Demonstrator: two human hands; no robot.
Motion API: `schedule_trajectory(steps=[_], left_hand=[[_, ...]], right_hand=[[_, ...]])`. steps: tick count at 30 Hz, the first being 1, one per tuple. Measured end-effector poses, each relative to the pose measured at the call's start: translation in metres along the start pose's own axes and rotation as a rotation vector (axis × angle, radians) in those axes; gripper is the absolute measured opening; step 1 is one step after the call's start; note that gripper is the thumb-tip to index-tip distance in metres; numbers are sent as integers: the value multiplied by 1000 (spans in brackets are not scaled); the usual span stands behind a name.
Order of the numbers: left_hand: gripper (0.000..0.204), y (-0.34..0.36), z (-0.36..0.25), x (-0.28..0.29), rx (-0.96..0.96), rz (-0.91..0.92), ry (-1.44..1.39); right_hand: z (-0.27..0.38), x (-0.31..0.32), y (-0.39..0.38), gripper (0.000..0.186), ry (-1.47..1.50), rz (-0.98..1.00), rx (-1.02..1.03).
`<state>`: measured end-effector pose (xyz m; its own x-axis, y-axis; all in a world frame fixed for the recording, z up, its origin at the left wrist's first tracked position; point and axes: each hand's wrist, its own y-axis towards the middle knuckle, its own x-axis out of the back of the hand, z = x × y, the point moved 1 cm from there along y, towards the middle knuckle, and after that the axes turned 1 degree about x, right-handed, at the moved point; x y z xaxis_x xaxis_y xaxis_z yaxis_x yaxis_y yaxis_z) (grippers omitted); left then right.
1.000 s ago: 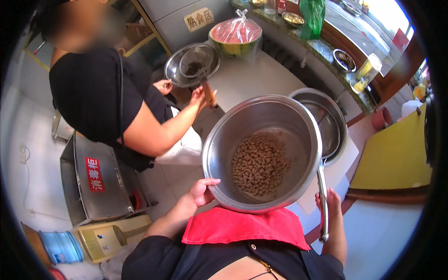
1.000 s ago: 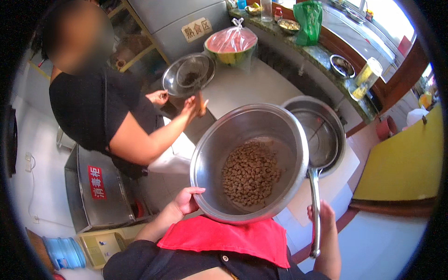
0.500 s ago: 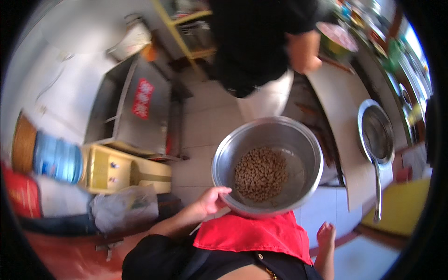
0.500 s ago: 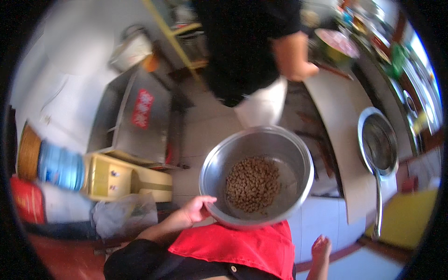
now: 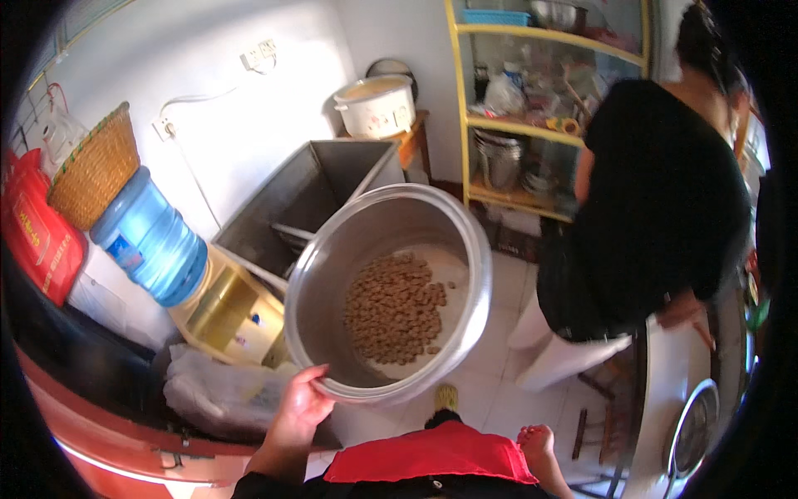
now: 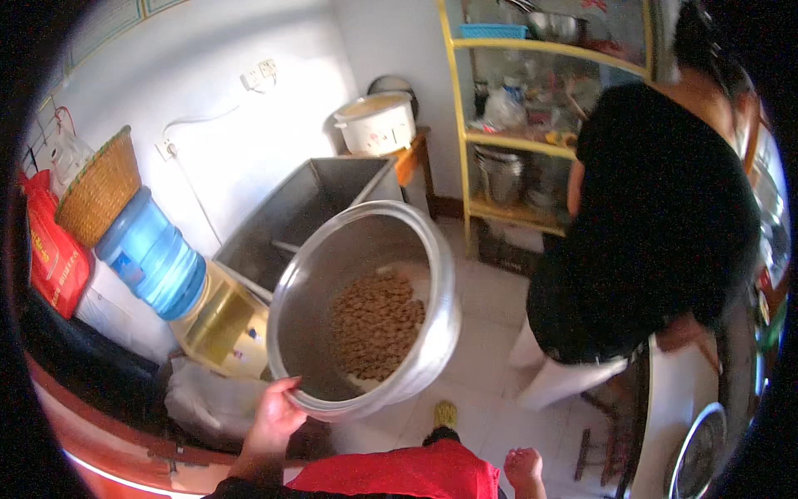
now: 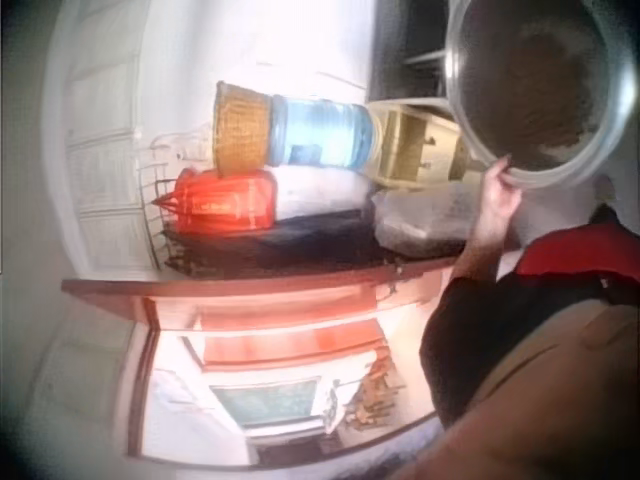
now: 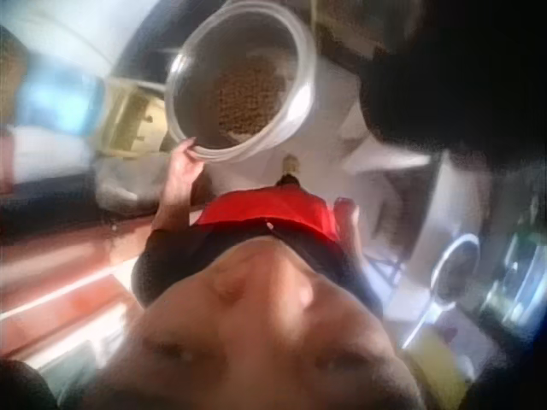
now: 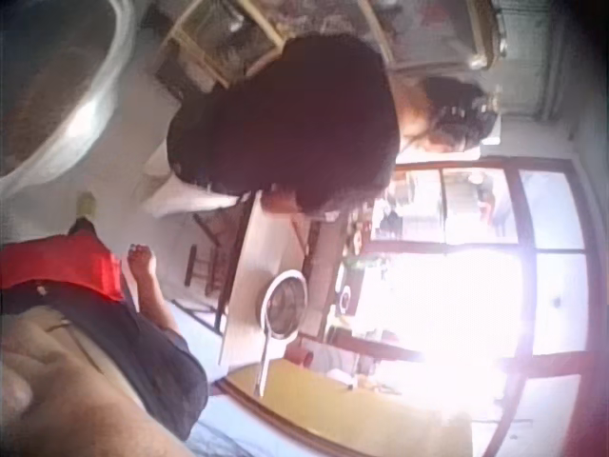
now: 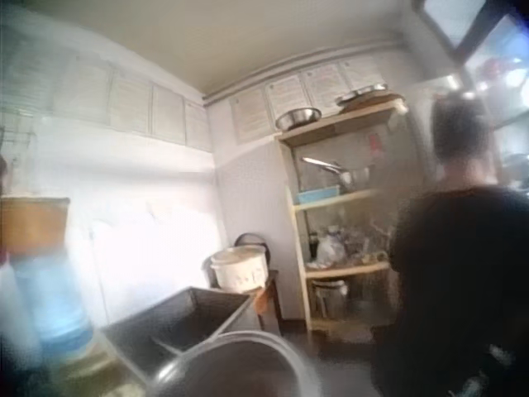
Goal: The person transfers cooked beans from a strainer into a rice cooker pot, then uses a ladle to scoop soup from a large pot and pour it over the beans. The person repeats the ladling action multiple times to fill the pot.
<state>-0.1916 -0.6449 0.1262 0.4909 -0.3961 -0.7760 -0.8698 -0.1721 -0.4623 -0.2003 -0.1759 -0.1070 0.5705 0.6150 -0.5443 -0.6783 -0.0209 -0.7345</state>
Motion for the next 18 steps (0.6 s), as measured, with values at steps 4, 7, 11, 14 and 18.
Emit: schedule_trajectory(steps=[4,7,11,14,18], left_hand=[[8,34,-106,-3,-153,-115,27],[5,64,-166,-9,-314,-231,75],[12,101,-219,-10,-479,-186,42],[22,157,-260,25,-521,-179,-31],[24,253,-320,50,-501,-158,-89]], right_hand=[[-26,-178,27,12,-158,201,-91],[-34,-278,58,12,-212,82,-114],[-36,-370,115,13,-223,206,-73],[-45,-425,154,14,-279,233,-47],[-60,-479,189,13,-311,87,-12]])
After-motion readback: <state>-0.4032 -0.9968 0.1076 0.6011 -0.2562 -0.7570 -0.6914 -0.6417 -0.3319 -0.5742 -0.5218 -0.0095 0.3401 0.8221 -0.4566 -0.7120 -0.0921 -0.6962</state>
